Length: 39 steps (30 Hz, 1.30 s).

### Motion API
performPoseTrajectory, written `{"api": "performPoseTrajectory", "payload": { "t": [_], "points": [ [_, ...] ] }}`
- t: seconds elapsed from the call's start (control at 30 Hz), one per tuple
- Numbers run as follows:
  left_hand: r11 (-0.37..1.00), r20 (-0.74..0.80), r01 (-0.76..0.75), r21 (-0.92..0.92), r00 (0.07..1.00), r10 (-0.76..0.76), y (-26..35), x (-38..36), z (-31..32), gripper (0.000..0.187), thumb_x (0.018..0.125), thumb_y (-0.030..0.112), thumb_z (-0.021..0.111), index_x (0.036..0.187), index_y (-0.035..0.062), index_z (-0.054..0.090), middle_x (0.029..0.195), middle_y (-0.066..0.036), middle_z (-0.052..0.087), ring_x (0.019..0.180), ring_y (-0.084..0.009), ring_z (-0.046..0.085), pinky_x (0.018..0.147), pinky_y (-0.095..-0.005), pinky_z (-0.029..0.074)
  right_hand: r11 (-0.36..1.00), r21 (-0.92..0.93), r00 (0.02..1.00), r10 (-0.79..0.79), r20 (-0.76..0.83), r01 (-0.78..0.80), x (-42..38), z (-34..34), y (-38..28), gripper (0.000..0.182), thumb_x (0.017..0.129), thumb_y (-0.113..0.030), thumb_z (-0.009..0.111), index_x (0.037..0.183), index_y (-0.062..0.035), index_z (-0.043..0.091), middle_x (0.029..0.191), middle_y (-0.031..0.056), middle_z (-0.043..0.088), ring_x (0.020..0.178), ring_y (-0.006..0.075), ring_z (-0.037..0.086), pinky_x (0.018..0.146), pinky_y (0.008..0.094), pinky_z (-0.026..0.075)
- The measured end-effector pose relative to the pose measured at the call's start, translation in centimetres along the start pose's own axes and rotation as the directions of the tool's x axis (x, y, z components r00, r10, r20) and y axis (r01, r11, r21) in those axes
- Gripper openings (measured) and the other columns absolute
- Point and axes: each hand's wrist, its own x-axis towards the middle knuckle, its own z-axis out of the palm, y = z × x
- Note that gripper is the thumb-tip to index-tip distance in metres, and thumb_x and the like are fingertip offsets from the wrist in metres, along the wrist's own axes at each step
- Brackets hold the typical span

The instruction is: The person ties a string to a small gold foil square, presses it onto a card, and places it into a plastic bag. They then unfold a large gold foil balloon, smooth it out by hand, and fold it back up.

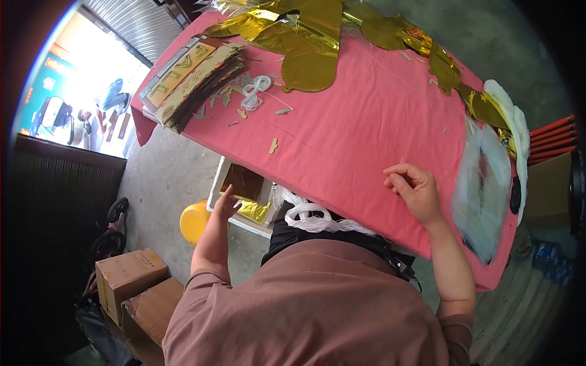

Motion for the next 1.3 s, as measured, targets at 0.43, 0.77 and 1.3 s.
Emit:
{"api": "performPoseTrajectory", "payload": {
  "t": [0.43,0.77,1.3],
  "points": [
    [0.767,0.251,-0.241,0.595,0.962,0.107,4.3,-11.5,10.3,0.038,0.089,0.025,0.056,0.120,0.0026,0.053,0.106,-0.008,0.063,0.091,-0.0178,0.062,0.075,-0.0289,0.048,1.000,0.000,1.000,-0.014,0.024,0.014,-0.1,-0.2,-0.4,0.012,0.088,-0.004,0.054,0.095,-0.0025,0.063,0.081,0.0003,0.062,0.074,0.0053,0.056,0.066,0.0197,0.046],
    [0.107,0.872,-0.866,0.489,0.487,-0.050,18.6,-33.1,25.4,0.017,0.082,0.015,0.062,0.087,-0.0002,0.066,0.074,-0.008,0.066,0.065,-0.0120,0.060,0.058,-0.0246,0.048,0.739,-0.513,0.887,-0.449,0.110,0.437,4.3,1.0,-0.3,0.021,0.078,-0.003,0.058,0.099,-0.0008,0.058,0.105,0.0136,0.057,0.104,0.0284,0.054,0.091,0.0351,0.043],
    [-0.772,0.920,-0.599,0.213,-0.143,0.364,21.0,-22.1,33.8,0.017,0.078,0.019,0.062,0.084,0.0030,0.061,0.078,-0.009,0.062,0.074,-0.0312,0.059,0.068,-0.0402,0.049,0.662,-0.608,0.893,-0.398,0.211,0.439,6.8,1.3,-0.5,0.025,0.078,-0.011,0.060,0.101,-0.0018,0.058,0.111,0.0140,0.055,0.109,0.0314,0.050,0.094,0.0397,0.040]
  ]
}}
